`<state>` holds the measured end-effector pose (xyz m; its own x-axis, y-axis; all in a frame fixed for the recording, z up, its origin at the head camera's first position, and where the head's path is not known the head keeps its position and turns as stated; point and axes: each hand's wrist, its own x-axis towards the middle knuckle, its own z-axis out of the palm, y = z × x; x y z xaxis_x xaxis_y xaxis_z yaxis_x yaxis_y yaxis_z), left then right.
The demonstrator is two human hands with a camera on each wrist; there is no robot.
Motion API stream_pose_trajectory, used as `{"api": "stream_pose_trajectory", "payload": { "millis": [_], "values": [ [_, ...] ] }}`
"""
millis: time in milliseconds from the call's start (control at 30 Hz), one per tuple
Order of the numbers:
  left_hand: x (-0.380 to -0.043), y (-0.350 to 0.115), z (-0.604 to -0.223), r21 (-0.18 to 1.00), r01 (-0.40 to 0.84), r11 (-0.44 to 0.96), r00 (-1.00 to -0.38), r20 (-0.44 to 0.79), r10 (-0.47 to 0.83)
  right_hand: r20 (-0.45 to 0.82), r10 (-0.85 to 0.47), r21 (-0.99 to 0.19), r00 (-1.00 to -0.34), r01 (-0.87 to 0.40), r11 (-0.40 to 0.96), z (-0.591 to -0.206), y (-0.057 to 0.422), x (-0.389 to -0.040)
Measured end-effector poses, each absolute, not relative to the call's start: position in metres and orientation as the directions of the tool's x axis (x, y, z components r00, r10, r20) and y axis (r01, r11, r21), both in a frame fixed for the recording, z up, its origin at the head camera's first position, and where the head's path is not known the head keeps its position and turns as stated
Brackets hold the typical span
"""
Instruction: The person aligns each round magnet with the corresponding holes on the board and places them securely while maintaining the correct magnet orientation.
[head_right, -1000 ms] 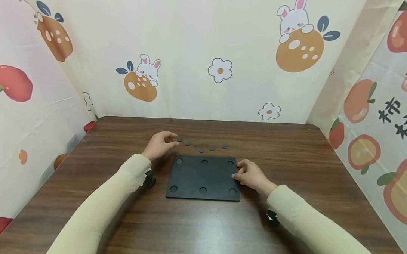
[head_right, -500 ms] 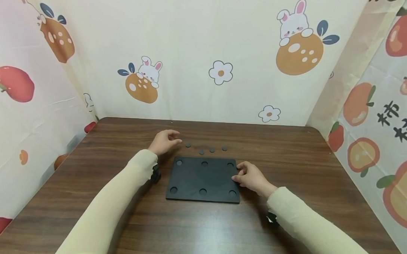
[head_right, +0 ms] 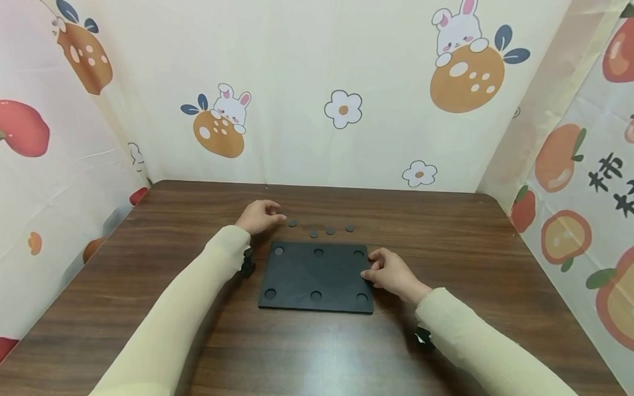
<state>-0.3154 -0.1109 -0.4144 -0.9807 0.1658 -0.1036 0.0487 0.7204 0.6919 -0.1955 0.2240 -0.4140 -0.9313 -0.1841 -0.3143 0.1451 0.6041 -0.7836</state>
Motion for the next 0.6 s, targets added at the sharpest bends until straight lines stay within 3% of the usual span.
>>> {"api": "stream_pose_trajectory", "payload": {
  "millis": [600],
  "values": [
    [-0.319, -0.1055, -0.4119, 0.642, 0.032, 0.766, -0.975, -0.149, 0.166, -0.316, -0.184, -0.782, -0.931, 0.146, 0.606, -0.4138, 0.2259, -0.1973]
  ]
}}
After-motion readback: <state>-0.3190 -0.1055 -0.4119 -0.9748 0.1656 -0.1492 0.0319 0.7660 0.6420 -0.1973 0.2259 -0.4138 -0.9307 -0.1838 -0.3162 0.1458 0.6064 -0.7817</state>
